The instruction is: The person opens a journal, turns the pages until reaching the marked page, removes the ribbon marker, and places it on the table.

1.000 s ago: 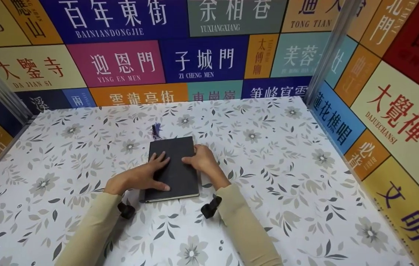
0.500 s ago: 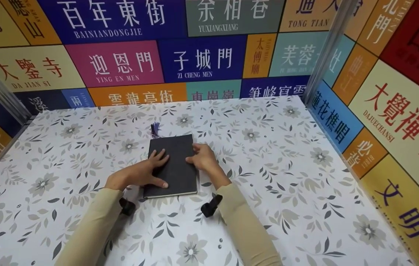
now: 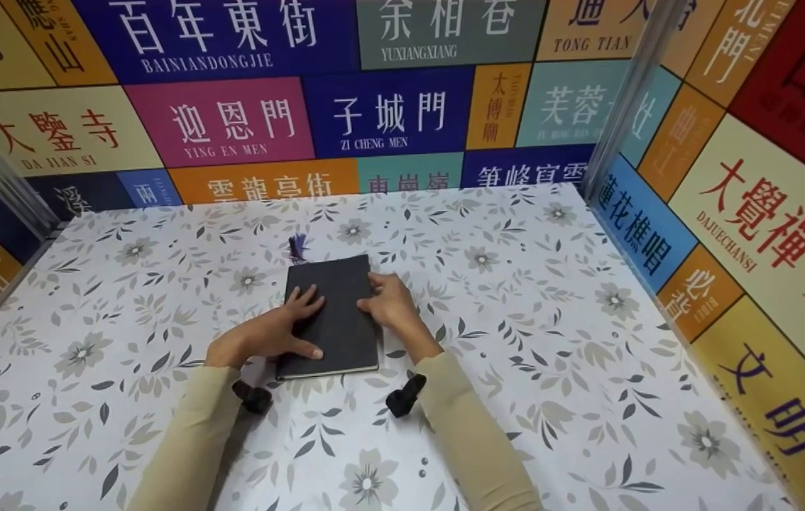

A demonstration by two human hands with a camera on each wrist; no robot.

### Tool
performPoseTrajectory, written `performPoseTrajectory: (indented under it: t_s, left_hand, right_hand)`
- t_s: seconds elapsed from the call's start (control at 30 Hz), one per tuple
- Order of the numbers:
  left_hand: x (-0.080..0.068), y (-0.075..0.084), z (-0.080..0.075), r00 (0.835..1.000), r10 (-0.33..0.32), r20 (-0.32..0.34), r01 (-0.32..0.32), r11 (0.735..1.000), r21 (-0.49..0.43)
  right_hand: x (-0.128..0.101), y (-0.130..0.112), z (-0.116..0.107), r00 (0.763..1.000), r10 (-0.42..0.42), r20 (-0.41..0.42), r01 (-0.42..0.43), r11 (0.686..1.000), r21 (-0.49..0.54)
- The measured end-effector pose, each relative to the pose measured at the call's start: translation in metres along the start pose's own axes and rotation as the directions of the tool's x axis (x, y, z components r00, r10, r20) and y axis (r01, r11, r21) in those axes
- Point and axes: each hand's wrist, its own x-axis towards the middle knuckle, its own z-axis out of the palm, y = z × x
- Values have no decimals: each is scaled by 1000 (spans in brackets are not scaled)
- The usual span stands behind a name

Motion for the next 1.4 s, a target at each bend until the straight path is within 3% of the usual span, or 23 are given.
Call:
performPoseTrajectory:
  t_s: [0.3,0.5,0.63,0.8,1.03,1.4]
  left_hand:
    - [-4,3,-4,997,24,-69,-25,1000,-8]
    - [-6,7,-10,993,46,-108,-46,999,-3]
    - [-9,9,-14,989,51,-141,-58,997,-42]
    - [-12,14,-15,980,55,-192,-75,992,-98]
    - [-12,18,-17,965,17,-260,-81,968,-237]
    - [-21,19,-27,961,1,-278,-110,919,-378]
  right_hand:
    - [-2,-4,-1,996,-38,-84,34,998,-49]
    - [-3,-9,-3,991,20,-132,-8,996,91]
    - [-2,-10,-3,989,19,-149,7,985,172]
    - [-3,-11,1,989,-54,-140,85,971,224]
    - [-5,-10,12,976,-182,-122,212,922,322]
    - [-12,-10,34,934,-352,-53,356,913,200]
